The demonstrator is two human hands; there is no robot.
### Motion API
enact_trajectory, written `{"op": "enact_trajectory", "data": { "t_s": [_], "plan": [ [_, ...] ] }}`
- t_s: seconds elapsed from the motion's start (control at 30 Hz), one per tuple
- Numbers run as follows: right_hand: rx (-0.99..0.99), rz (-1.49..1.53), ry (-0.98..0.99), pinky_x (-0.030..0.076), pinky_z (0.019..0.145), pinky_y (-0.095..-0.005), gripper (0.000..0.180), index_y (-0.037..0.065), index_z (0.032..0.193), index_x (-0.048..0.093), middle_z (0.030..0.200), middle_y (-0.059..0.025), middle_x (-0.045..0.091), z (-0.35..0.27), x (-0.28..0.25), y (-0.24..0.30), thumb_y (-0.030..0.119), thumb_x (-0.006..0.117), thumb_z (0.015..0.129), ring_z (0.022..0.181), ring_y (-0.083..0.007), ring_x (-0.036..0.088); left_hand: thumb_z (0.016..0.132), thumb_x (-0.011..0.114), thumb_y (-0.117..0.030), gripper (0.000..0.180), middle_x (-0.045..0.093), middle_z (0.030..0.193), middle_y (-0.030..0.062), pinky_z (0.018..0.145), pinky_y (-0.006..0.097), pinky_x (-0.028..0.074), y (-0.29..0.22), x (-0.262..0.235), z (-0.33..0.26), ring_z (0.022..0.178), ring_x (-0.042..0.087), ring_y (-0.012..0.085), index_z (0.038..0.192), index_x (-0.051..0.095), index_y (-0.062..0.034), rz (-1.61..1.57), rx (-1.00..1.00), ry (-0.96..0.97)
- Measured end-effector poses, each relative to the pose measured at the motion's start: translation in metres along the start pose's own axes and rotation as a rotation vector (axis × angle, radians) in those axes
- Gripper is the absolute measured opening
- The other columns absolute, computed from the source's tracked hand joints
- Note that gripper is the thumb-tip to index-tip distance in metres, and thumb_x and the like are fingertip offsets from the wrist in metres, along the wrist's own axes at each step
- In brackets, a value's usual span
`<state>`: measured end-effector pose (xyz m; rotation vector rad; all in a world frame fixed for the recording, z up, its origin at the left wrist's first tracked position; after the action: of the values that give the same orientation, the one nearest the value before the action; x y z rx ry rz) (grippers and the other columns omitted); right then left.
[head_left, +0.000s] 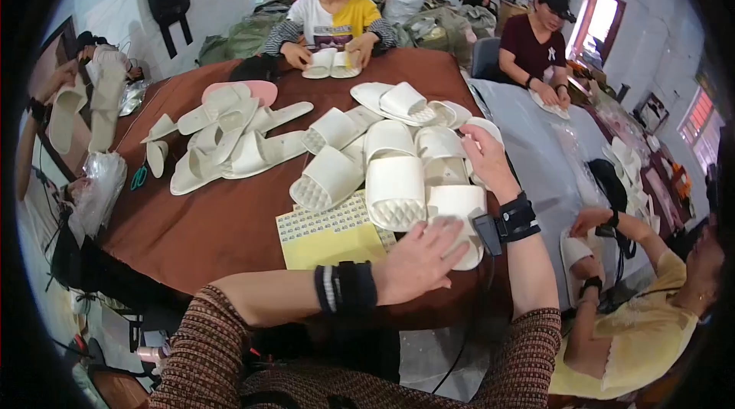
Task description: Assembling and sorting white slippers at a table in a manufacturing setting.
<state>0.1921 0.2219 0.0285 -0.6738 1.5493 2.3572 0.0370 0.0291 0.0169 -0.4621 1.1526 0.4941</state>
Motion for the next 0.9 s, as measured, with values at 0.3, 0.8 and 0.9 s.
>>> {"op": "enact_trajectory", "data": {
  "t_s": [0.3, 0.8, 0.9],
  "plan": [
    [-0.028, -0.254, 0.377, 0.036, 0.107, -0.0336, 0.069, -0.005, 0.139, 0.041, 0.14, -0.02, 0.047, 0.018, 0.022, 0.004, 0.025, 0.07, 0.084, 0.129, -0.0267, 0.046, 0.078, 0.059, -0.019, 0.028, 0.051, 0.128, 0.02, 0.094, 0.045, 0.042, 0.004, 0.023, 0.014, 0.115, 0.048, 0.0337, 0.093, 0.071, 0.001, 0.305, 0.079, -0.285],
    [-0.246, -0.525, 0.207, 0.04, 0.104, -0.0406, 0.049, -0.001, 0.121, 0.061, 0.125, -0.028, 0.058, 0.012, -0.004, -0.026, -0.009, 0.045, 0.075, 0.12, -0.0413, 0.053, 0.077, 0.057, -0.02, 0.031, 0.043, 0.137, 0.0322, 0.104, 0.05, 0.034, 0.006, 0.037, 0.018, 0.112, 0.052, 0.039, 0.088, 0.073, 0.0032, 0.372, 0.17, -0.29],
    [-0.195, -0.418, 0.198, 0.037, 0.107, -0.0379, 0.051, -0.003, 0.124, 0.059, 0.129, -0.0299, 0.055, 0.006, -0.02, -0.023, -0.007, 0.046, 0.074, 0.125, -0.0393, 0.051, 0.078, 0.056, -0.02, 0.034, 0.042, 0.138, 0.0335, 0.105, 0.049, 0.033, 0.007, 0.031, 0.019, 0.11, 0.053, 0.0384, 0.092, 0.072, 0.0052, 0.394, 0.207, -0.328]
  ]
}}
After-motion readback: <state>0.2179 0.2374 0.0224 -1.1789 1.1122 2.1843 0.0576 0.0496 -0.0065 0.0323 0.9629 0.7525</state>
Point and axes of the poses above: each hand's wrist, its own z-axis towards the middle knuckle, its own x-axis out of the palm, y = z × x, the point moved 5 cm from there along z, towards the middle knuckle
